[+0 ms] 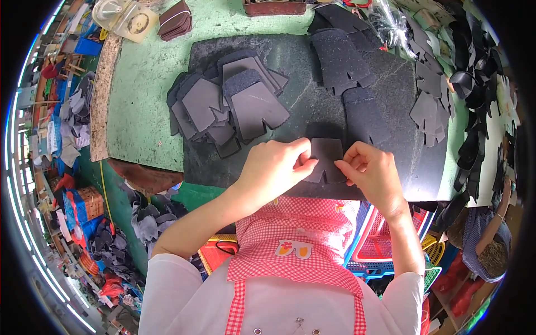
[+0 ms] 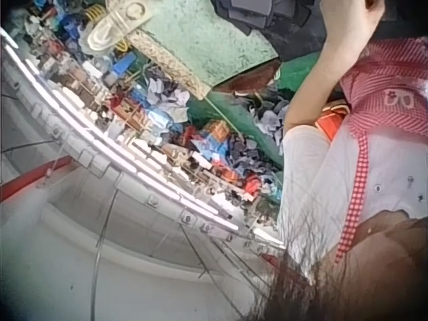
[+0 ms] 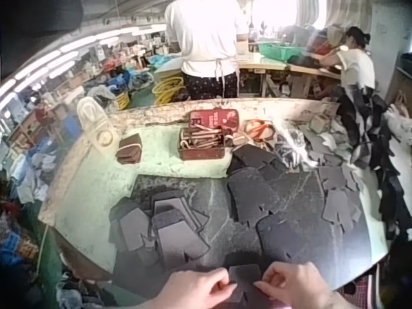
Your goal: Sorting, inspecting, and stacking black fabric shoe upper components at a factory workbench.
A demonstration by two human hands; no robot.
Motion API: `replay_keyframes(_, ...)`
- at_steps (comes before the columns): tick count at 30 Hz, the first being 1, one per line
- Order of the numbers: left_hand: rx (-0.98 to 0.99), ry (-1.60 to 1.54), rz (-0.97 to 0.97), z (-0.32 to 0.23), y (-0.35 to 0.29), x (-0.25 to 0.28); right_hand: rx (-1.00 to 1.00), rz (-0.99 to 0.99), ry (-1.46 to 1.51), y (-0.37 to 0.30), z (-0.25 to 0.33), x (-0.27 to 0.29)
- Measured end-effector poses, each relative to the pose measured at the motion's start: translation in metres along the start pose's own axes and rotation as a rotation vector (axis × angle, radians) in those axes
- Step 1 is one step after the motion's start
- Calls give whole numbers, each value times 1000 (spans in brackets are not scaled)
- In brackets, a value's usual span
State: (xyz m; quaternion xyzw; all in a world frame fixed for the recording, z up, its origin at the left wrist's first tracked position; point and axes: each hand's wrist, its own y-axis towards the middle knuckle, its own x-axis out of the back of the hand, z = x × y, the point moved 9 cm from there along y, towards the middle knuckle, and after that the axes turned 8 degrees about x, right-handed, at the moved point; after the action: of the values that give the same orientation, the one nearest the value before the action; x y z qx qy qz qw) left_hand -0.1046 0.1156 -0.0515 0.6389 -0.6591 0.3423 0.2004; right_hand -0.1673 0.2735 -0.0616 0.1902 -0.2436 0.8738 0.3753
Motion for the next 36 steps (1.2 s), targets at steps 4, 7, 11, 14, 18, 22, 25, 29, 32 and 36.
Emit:
replay_keyframes(4,61,327,34,-20,8,-3,187,-116,-336,-3,20,16)
replay_keyframes(7,-333,122,19,-53,-20,-39,138,-260,-188,5,2,59)
replay_keyframes(11,-460,444,-17,-51,-35,-64,90,-681,-210,-2,-47,164)
replay_keyframes(14,-538,255,24,-50,-45,-49,132,-734,-503,1,-72,189)
replay_keyframes(18,-491,218,-366,-34,-46,44,48,-689,-494,4,-71,183)
replay_keyframes(22,-132,418,-314,-47,-1,42,195,-765,-543,-1,-59,175)
replay_keyframes(25,-394,212,-152,-81,14,-27,184,-801,-489,2,-50,170)
replay_keyframes(29,-468,238,-32,-55,11,-48,270,-860,-461,-7,-49,169)
replay_keyframes(32,-541,198,134,-36,-11,-34,176,-822,-432,-9,-57,167)
replay_keyframes(36,-465,27,-129,-42,-12,7,-56,-715,-312,-13,-61,172)
